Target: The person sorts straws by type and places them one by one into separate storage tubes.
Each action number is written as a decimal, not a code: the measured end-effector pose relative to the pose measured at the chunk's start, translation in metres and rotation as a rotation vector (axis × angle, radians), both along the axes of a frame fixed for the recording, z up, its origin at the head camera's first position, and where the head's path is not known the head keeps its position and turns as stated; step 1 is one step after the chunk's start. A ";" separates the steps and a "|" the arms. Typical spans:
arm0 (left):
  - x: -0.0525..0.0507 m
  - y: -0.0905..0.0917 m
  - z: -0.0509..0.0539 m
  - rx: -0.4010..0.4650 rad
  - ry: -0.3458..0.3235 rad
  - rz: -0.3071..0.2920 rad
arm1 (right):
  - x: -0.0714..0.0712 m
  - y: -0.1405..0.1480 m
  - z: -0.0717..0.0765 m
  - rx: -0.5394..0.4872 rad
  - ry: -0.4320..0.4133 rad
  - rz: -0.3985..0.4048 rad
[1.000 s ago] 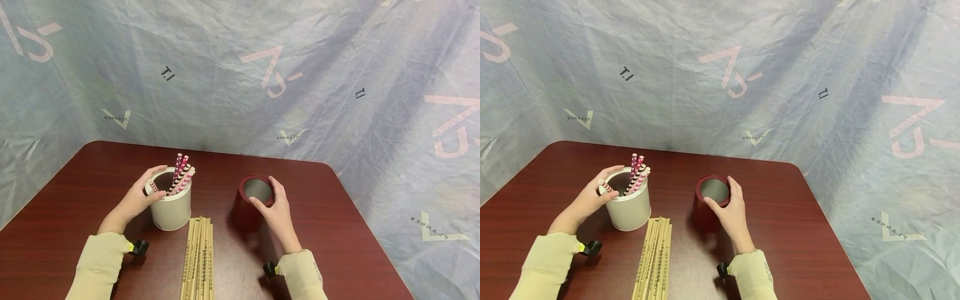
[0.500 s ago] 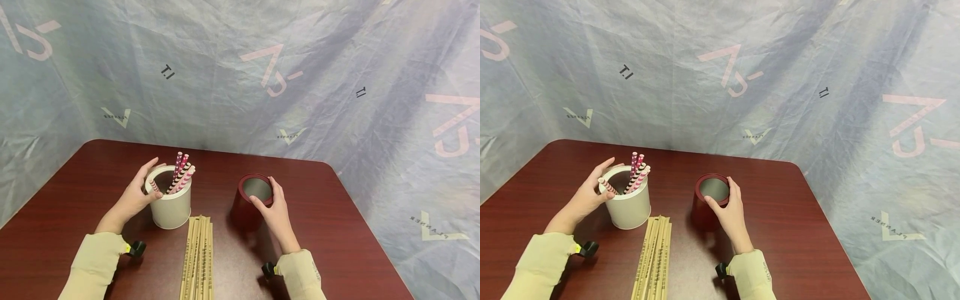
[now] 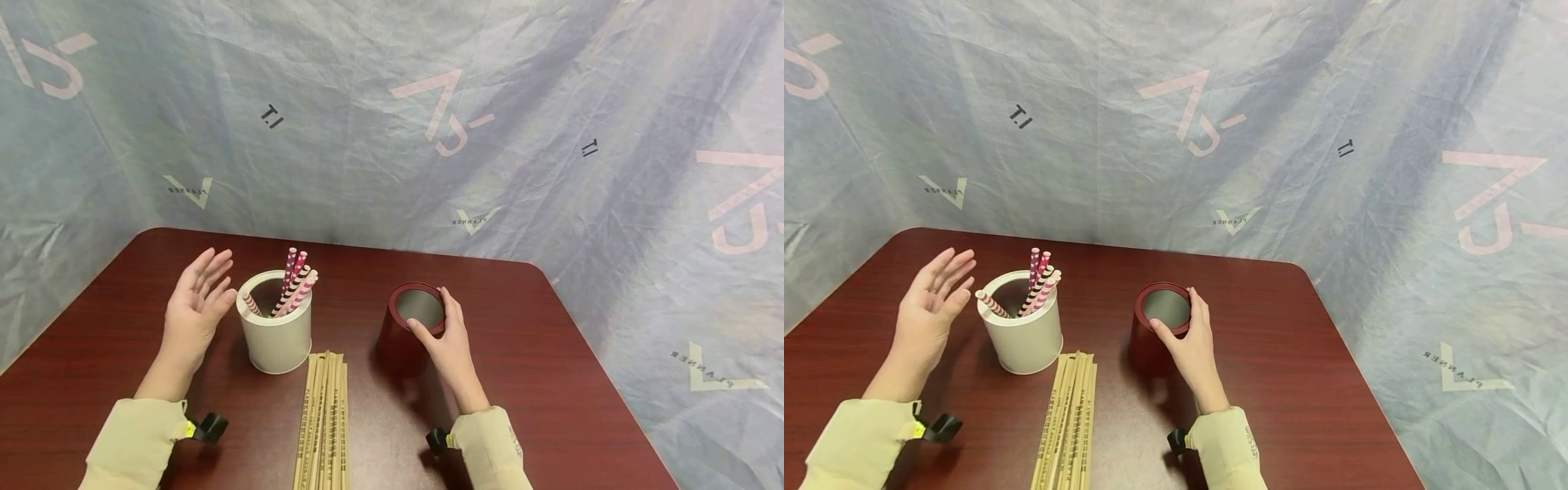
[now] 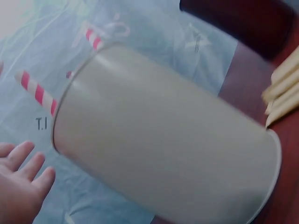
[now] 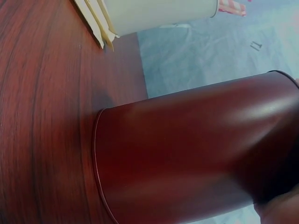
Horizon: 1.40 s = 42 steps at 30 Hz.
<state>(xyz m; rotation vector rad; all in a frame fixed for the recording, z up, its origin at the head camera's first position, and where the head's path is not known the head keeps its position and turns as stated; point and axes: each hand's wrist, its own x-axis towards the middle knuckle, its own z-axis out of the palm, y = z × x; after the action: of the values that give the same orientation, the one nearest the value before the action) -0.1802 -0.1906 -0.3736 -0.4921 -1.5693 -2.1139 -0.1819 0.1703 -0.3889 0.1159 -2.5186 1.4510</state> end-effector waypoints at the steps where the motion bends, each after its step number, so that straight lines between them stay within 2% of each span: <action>1: 0.003 0.002 0.002 0.005 -0.029 0.045 | 0.000 0.000 0.000 -0.001 0.001 0.001; 5: 0.011 0.009 0.005 0.081 -0.118 0.173 | 0.001 -0.001 0.001 -0.004 0.002 0.001; 8: 0.015 0.013 0.004 0.148 -0.123 0.232 | 0.001 -0.001 0.001 -0.003 -0.001 0.000; 11: 0.021 0.017 0.000 0.169 -0.124 0.267 | 0.001 -0.001 0.001 -0.003 -0.001 0.000; 15: 0.029 0.019 -0.005 0.145 -0.186 0.297 | 0.002 -0.002 0.002 -0.007 0.003 -0.002; 21: 0.038 0.019 -0.015 0.053 -0.345 0.323 | 0.003 -0.003 0.003 -0.011 0.003 -0.004; 24: 0.042 0.019 -0.021 0.013 -0.410 0.288 | 0.003 -0.003 0.004 -0.010 0.000 -0.004; 27: 0.046 0.019 -0.027 -0.002 -0.465 0.218 | 0.003 -0.003 0.004 -0.009 -0.002 -0.004; 30: 0.048 0.019 -0.032 -0.045 -0.561 0.157 | 0.003 -0.003 0.004 -0.013 -0.003 -0.003; 34: 0.048 0.020 -0.036 -0.218 -0.724 0.084 | 0.003 -0.002 0.003 -0.015 -0.003 -0.004; 36: 0.049 0.022 -0.037 -0.307 -0.776 0.026 | 0.002 -0.002 0.003 -0.014 -0.004 -0.002; 38: 0.050 0.025 -0.039 -0.377 -0.798 -0.037 | 0.002 -0.002 0.002 -0.015 -0.005 0.000; 42: 0.052 0.033 -0.043 -0.482 -0.795 -0.151 | 0.002 -0.002 0.002 -0.021 -0.005 0.001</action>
<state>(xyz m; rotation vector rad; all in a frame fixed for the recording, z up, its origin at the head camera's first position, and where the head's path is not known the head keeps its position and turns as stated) -0.1278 -0.1580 -0.4166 0.1360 -2.5777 -2.1575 -0.1798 0.1683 -0.3868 0.1105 -2.5065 1.4794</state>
